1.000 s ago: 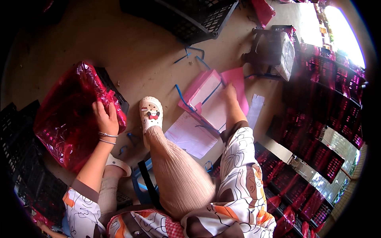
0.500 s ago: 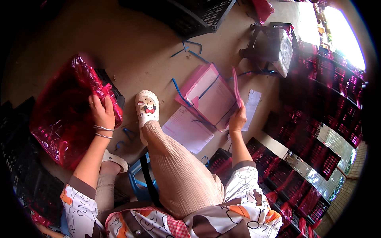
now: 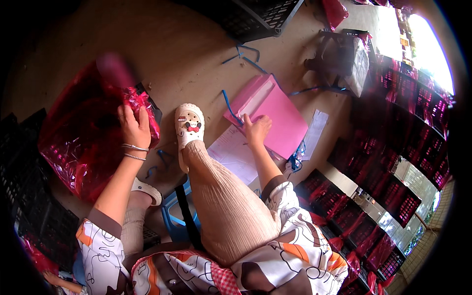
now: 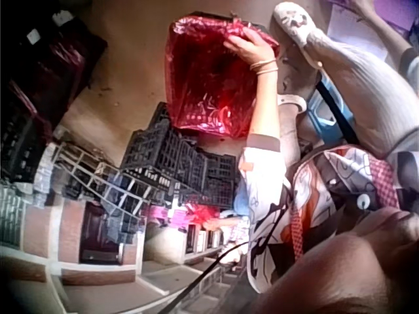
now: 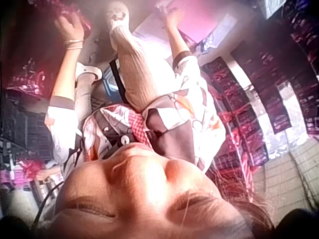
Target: The person lines plastic crates with pink plastic bags by stretching the bag over the crate edges and then placing a pink paper sheet inside.
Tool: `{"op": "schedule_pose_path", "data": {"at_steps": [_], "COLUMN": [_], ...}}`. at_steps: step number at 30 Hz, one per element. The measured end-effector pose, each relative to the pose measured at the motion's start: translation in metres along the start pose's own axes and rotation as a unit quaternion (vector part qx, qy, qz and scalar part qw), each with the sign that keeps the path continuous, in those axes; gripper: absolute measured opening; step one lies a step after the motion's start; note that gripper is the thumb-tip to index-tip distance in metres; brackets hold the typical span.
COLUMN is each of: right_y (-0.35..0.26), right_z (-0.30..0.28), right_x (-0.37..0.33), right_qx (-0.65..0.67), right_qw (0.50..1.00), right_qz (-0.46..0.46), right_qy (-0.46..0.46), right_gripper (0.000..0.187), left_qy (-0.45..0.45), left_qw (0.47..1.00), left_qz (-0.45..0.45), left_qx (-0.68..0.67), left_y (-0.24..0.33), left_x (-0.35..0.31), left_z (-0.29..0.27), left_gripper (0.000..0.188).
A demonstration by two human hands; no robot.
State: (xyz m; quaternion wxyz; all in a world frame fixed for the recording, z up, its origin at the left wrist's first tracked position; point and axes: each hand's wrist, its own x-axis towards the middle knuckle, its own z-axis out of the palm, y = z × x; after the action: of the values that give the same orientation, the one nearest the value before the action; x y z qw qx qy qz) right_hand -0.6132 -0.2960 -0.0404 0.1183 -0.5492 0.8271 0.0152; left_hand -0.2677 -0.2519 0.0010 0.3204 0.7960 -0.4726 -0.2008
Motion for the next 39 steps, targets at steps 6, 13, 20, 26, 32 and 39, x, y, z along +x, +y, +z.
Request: {"op": "schedule_pose_path", "data": {"at_steps": [6, 13, 20, 26, 32, 39], "right_y": [0.013, 0.035, 0.038, 0.034, 0.054, 0.028], "right_z": [0.011, 0.022, 0.023, 0.021, 0.029, 0.005], "right_x": [0.006, 0.011, 0.013, 0.008, 0.011, 0.006], "right_qx": [0.067, 0.2, 0.269, 0.316, 0.245, 0.077], "right_qw": [0.996, 0.977, 0.958, 0.941, 0.965, 0.989], "right_qz": [0.056, 0.067, 0.097, 0.116, 0.086, -0.13], "right_qy": [0.023, 0.02, 0.01, 0.035, 0.044, 0.011], "right_gripper": [0.04, 0.023, 0.023, 0.024, 0.018, 0.025], "left_qy": [0.028, 0.005, 0.009, 0.021, 0.032, 0.003], "left_qw": [1.0, 1.0, 1.0, 1.0, 0.999, 1.0], "left_qz": [0.011, -0.004, 0.0, 0.009, 0.02, -0.006], "left_qx": [0.008, -0.001, -0.017, -0.004, -0.001, -0.012], "left_y": [-0.002, 0.0, -0.004, -0.004, -0.001, -0.004], "left_x": [-0.002, 0.0, -0.001, -0.001, -0.002, -0.001], "left_z": [0.003, 0.001, 0.003, 0.003, 0.004, 0.004], "left_gripper": [0.038, 0.039, 0.039, 0.039, 0.038, 0.035]}}
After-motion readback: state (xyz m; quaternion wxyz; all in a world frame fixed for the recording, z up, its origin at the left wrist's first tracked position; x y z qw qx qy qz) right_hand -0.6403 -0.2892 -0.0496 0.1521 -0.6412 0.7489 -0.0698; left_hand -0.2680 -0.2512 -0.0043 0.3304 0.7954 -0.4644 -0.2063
